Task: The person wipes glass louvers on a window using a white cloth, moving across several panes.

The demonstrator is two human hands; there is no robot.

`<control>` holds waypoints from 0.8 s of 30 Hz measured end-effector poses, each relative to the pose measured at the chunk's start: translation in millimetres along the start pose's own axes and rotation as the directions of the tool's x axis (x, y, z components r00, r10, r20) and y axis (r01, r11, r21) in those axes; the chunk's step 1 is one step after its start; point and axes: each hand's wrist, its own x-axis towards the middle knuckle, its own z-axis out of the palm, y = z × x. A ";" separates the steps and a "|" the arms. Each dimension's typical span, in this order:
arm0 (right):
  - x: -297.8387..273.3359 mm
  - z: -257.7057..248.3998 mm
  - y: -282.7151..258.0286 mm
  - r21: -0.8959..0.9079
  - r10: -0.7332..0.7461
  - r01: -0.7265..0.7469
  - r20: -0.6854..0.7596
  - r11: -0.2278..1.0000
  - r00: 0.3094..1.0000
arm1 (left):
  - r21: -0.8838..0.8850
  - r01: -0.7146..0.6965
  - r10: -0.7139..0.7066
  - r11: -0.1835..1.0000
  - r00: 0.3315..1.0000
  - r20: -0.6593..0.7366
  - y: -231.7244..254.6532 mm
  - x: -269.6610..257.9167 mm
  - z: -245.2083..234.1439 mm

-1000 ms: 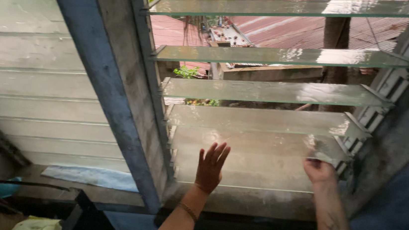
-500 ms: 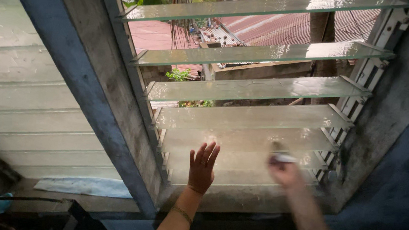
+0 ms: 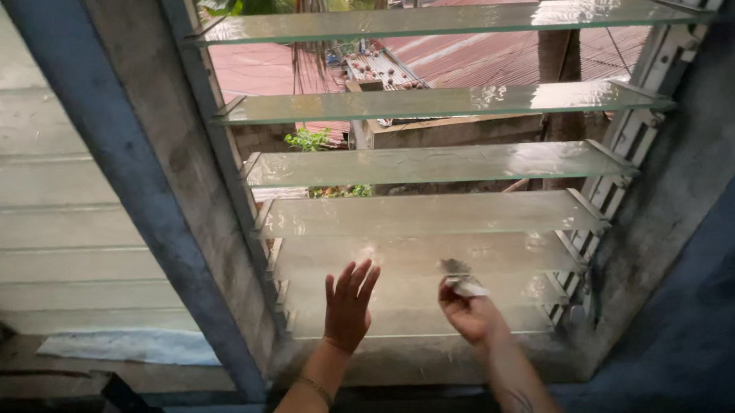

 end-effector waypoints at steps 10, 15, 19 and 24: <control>1.2 -4.3 -60.5 0.080 -0.199 0.186 0.212 0.979 0.957 | -0.001 0.021 -0.021 1.000 1.000 0.020 -0.1 -2.3 2.1; 23.0 -12.1 18.8 -0.030 0.146 -0.143 0.086 0.989 0.986 | -0.010 0.035 -0.035 0.999 0.998 -0.047 3.1 1.6 2.4; 5.3 -3.0 -64.8 0.015 -0.112 0.111 0.101 0.994 0.989 | -0.008 0.027 -0.028 1.000 0.998 -0.051 3.4 0.9 4.4; -33.0 4.1 -146.2 0.114 -0.277 0.271 0.044 0.956 0.960 | -0.033 0.042 -0.043 0.999 0.999 -0.024 3.5 2.7 5.6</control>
